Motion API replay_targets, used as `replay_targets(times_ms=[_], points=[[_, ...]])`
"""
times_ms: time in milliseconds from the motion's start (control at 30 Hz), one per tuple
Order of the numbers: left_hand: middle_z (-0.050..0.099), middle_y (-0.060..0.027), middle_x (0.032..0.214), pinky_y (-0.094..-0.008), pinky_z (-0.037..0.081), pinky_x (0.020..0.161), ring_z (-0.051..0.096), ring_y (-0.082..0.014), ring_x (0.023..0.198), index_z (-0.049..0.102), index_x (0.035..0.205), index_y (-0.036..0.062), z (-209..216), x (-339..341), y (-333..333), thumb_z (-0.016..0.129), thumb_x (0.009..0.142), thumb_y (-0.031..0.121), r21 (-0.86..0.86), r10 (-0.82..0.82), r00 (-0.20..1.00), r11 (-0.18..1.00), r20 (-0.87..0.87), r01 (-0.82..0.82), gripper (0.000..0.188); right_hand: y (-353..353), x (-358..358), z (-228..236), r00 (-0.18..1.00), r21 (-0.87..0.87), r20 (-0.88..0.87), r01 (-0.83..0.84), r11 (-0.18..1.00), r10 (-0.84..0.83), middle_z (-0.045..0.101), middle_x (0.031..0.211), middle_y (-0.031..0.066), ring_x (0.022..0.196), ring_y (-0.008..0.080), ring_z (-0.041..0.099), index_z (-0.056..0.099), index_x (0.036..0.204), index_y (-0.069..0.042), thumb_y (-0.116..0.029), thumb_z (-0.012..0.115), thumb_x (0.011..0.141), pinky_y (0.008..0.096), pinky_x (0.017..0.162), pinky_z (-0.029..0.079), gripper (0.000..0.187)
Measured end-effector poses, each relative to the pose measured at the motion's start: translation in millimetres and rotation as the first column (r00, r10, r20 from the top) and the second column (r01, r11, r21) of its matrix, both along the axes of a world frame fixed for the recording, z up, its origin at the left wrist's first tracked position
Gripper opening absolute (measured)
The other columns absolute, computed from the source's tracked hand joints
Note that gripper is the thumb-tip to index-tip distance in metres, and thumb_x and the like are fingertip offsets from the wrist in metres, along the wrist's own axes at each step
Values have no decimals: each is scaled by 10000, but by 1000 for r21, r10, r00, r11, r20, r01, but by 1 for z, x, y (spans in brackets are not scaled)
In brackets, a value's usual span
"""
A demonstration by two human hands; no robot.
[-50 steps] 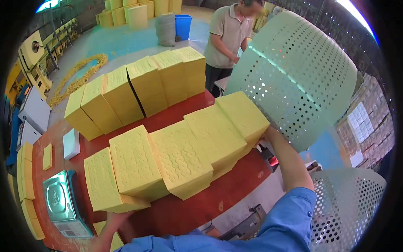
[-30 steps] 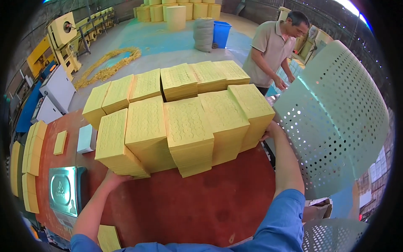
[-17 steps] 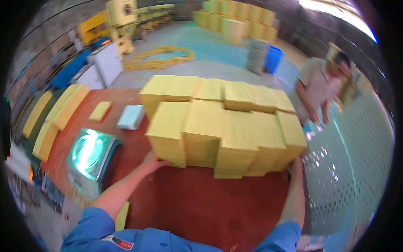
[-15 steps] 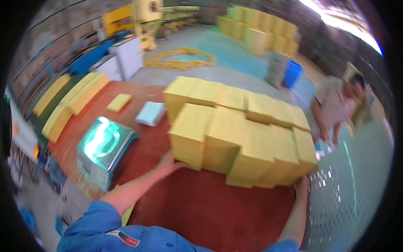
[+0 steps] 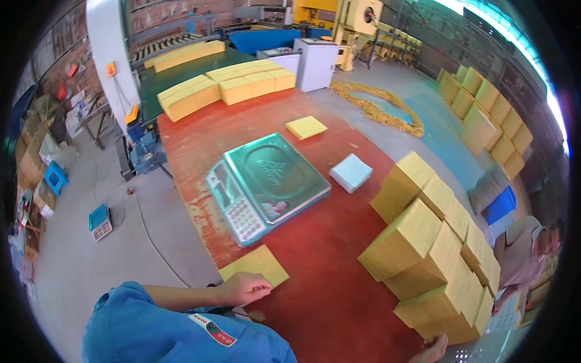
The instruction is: Weighing and organizing stacks of yellow paper in an industrial facility.
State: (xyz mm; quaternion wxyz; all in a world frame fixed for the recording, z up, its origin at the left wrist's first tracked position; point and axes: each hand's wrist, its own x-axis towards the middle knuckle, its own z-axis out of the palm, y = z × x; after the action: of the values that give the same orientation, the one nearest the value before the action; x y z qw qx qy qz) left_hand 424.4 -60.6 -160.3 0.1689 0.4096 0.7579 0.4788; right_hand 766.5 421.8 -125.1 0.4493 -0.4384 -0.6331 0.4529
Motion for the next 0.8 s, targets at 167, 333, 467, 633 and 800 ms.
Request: replay_targets(times_ms=[167,333,467,633,800], points=[[674,-112,893,-347,517,690,663,-278,815,677,981,42,-2,-39,-101,653,914,132,117,202,970,975,-132,-187,115,-247,-207,73,799,291,134,-597,747,586,530,675,23,577,114,480,565,754,-49,-243,510,968,247,522,379,294],[676,-116,915,-382,525,716,665,-311,836,658,999,49,-7,-88,-232,631,926,170,100,424,902,904,-83,-416,144,-471,-312,-8,232,-354,-87,-916,188,969,672,995,100,822,162,661,618,1153,22,57,558,928,284,763,539,236],[667,-127,906,-390,528,696,654,-325,805,665,1016,45,3,-116,-332,643,917,164,73,573,792,817,-209,-572,157,-570,-367,-60,291,-475,-367,-875,91,883,692,975,108,839,161,666,602,1201,18,-2,546,957,287,772,547,251],[634,-136,854,-408,522,670,639,-343,795,662,1012,54,20,-140,-426,683,868,147,90,722,621,671,-306,-736,172,-648,-456,-101,92,-496,-342,-863,-96,935,696,940,111,788,153,666,618,1161,27,-7,532,958,287,741,557,223],[665,-146,1018,-395,543,695,644,-338,802,669,1071,67,-9,-174,-464,715,831,149,81,673,618,700,-406,-710,258,-705,-520,-73,-78,-496,-157,-856,-147,985,694,918,81,807,140,672,659,1122,23,-82,569,954,275,710,550,218]])
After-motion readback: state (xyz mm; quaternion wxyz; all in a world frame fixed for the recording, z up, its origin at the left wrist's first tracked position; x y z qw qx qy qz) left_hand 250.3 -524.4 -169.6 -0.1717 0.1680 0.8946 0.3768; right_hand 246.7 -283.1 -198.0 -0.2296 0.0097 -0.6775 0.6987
